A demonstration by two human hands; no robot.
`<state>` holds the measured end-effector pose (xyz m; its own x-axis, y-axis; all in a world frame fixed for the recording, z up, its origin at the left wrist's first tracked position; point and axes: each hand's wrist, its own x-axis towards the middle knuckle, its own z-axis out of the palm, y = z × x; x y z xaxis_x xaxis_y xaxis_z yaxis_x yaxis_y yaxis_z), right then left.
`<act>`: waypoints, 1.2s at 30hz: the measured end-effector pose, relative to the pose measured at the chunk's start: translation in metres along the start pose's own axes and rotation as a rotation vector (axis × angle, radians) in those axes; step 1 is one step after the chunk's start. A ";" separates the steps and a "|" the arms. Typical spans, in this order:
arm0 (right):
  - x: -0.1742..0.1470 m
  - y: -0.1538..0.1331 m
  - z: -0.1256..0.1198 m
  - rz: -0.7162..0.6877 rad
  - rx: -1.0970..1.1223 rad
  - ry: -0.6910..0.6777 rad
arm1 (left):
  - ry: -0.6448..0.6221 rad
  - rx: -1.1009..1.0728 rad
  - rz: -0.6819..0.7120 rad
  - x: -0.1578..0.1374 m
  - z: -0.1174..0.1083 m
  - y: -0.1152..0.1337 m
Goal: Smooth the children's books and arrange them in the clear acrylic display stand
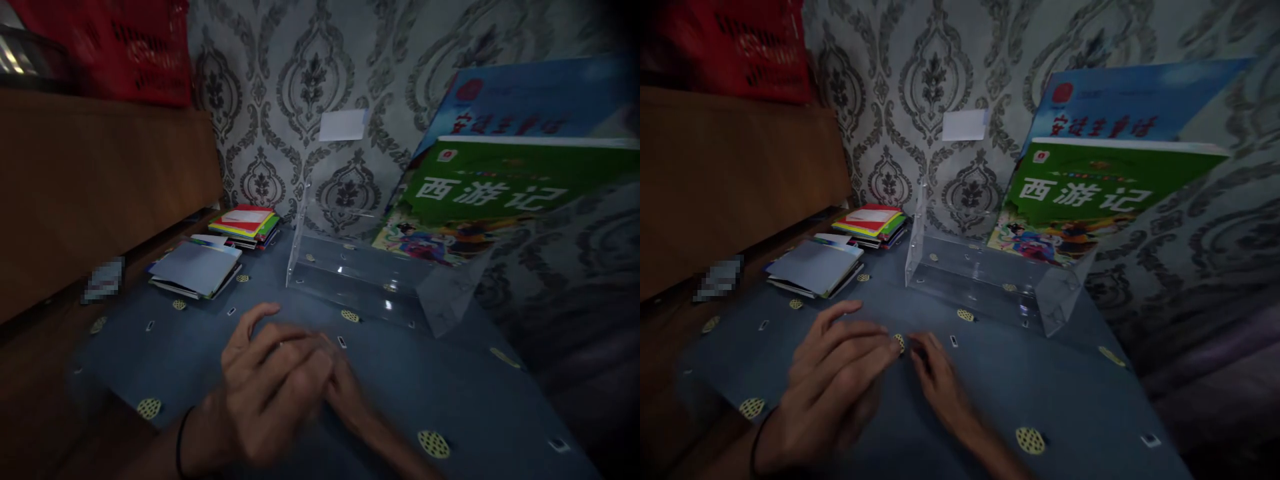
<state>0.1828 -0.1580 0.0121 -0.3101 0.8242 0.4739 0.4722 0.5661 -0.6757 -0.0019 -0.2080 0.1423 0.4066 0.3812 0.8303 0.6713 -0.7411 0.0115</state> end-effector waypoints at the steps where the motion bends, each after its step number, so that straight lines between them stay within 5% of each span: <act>1: 0.000 -0.001 0.003 0.017 0.059 -0.014 | 0.039 0.030 0.029 -0.005 0.011 -0.009; 6: -0.004 0.002 0.012 0.108 0.162 -0.045 | -0.122 0.369 -0.116 -0.047 0.043 -0.085; 10: -0.006 0.011 0.013 0.112 0.150 -0.061 | -0.356 0.567 -0.372 -0.079 0.035 -0.144; 14: -0.005 0.012 0.010 0.151 0.160 -0.092 | -0.502 0.675 -0.530 -0.103 0.026 -0.176; 36: -0.003 0.007 0.010 0.151 0.217 -0.086 | -0.551 0.603 -0.568 -0.120 0.012 -0.193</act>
<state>0.1791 -0.1564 -0.0002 -0.3228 0.8924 0.3154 0.3337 0.4191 -0.8444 -0.1726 -0.1045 0.0341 0.0556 0.9090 0.4131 0.9961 -0.0224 -0.0848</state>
